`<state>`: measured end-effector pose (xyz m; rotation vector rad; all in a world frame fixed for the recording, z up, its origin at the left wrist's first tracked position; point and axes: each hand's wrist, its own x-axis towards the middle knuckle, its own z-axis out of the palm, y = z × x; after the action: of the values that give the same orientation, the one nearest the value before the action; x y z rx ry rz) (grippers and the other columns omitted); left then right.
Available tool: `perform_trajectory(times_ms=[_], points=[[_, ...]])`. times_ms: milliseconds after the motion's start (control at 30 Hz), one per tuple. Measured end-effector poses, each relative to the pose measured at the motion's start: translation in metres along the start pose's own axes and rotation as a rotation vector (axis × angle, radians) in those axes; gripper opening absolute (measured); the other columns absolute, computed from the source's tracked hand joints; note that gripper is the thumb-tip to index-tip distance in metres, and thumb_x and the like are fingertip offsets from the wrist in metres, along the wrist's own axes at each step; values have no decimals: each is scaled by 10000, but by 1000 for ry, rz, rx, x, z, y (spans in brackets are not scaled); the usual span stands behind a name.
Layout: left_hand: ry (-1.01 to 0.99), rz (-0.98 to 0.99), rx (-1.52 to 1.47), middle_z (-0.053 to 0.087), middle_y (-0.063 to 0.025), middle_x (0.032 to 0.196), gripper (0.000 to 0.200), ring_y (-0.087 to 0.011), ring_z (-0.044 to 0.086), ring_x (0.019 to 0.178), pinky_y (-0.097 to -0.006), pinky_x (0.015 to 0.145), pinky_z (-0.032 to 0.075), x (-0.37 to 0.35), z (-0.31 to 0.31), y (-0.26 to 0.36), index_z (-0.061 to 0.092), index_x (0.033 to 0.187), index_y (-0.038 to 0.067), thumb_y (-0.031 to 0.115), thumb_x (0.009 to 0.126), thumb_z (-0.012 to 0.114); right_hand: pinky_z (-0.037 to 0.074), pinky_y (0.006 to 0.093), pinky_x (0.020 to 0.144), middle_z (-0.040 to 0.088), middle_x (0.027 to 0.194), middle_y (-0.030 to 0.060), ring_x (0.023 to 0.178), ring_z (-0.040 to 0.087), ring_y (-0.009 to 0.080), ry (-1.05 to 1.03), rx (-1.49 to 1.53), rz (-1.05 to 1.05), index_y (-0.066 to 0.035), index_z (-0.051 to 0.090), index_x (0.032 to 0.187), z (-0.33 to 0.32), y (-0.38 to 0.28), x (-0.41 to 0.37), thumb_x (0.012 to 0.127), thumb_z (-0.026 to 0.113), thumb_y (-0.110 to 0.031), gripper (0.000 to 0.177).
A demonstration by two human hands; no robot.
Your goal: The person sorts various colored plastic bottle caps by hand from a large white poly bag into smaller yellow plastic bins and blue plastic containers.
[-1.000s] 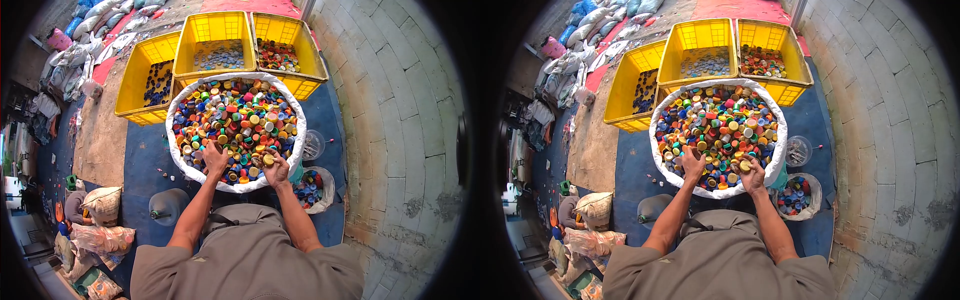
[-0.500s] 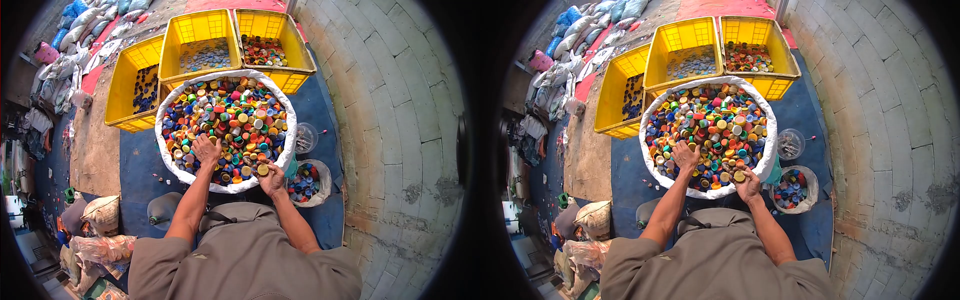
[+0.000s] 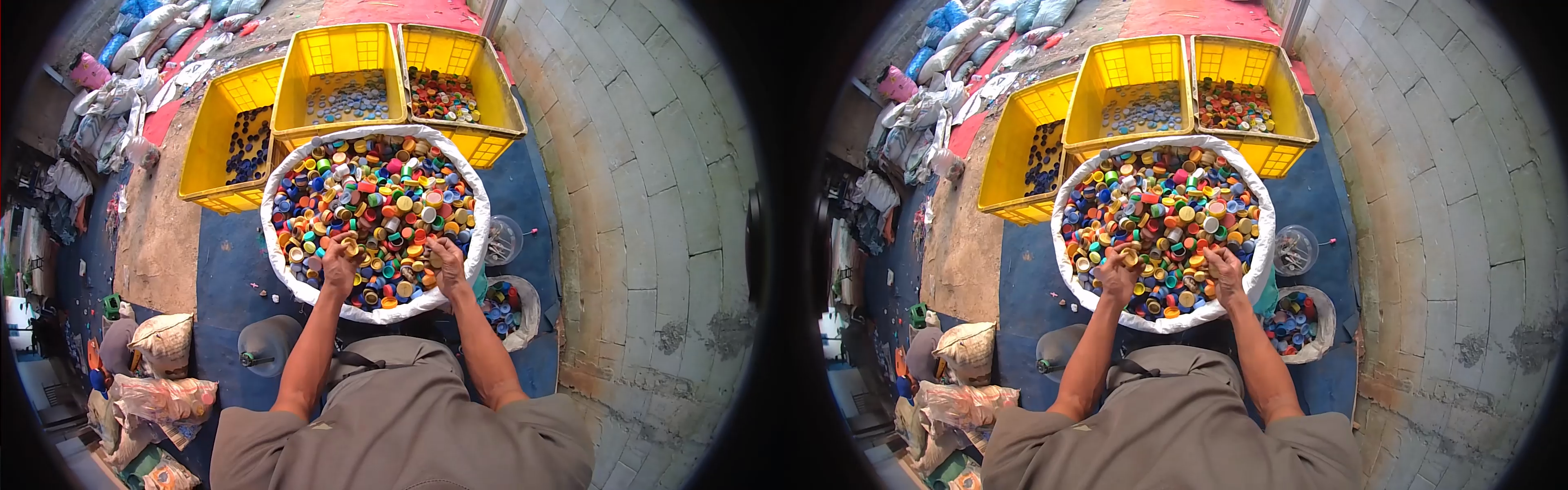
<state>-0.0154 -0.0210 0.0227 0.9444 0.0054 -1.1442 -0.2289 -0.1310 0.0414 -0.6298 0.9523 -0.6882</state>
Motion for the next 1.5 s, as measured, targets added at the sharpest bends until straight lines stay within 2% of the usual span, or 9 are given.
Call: perform_trajectory(times_ms=[33,200,300,633,867,1000,1133,1267,1500], points=[[-28,-34,-91,587,-96,932,228,-207,600,783,-363,723,495,-6,-6,-1,541,1035,57,170,838,553,469,198,593,603,770,8,656,580,72,10,-171,-94,-75,583,902,4,-3,14,799,732,-185,211],[91,-224,-285,606,-70,860,149,-212,606,784,-360,742,497,-29,-25,-11,572,926,61,187,847,573,480,358,878,644,1078,137,1001,621,259,-34,-1085,-615,-35,603,1142,31,-27,66,709,761,-169,480],[159,-191,-207,612,-71,868,130,-209,613,829,-345,762,507,-46,-27,-15,565,897,68,196,880,584,452,395,949,592,1179,199,1119,551,343,-83,-1333,-694,-25,531,1240,48,-34,88,663,737,-82,615],[243,-110,12,565,17,759,165,-107,575,669,-264,631,501,-62,-37,-6,530,867,119,247,898,629,471,408,916,563,1201,219,1109,555,351,-126,-1491,-641,26,453,1290,54,-9,121,732,689,-1,607],[325,95,536,593,-21,750,237,-95,565,701,-252,647,476,-35,-38,-9,570,845,64,212,800,749,478,410,900,568,1186,214,1077,565,360,-104,-1483,-596,-13,460,1299,57,-18,105,722,654,8,610],[326,349,975,659,-96,825,281,-178,631,807,-299,744,486,-13,-19,3,591,861,-2,168,732,774,515,389,770,617,1074,156,957,618,299,-61,-1135,-633,-22,505,1251,49,-18,88,787,711,-160,526],[310,431,1215,638,-128,864,331,-269,637,824,-379,745,488,10,-15,4,551,905,22,187,711,763,495,324,637,617,946,67,755,602,152,-113,-153,-45,-67,559,1183,30,-2,62,814,708,-217,426],[352,499,1477,597,-164,936,415,-330,618,872,-425,732,492,27,-16,-6,519,969,40,235,707,775,491,301,621,634,969,59,723,609,152,-232,248,121,-66,552,1205,18,18,21,892,529,-261,370],[394,597,1734,620,-159,850,461,-350,635,779,-439,632,510,39,-6,-14,473,924,29,285,700,784,487,313,691,607,1007,53,810,610,165,-223,213,187,-95,540,1178,11,43,-28,887,529,-256,333]])
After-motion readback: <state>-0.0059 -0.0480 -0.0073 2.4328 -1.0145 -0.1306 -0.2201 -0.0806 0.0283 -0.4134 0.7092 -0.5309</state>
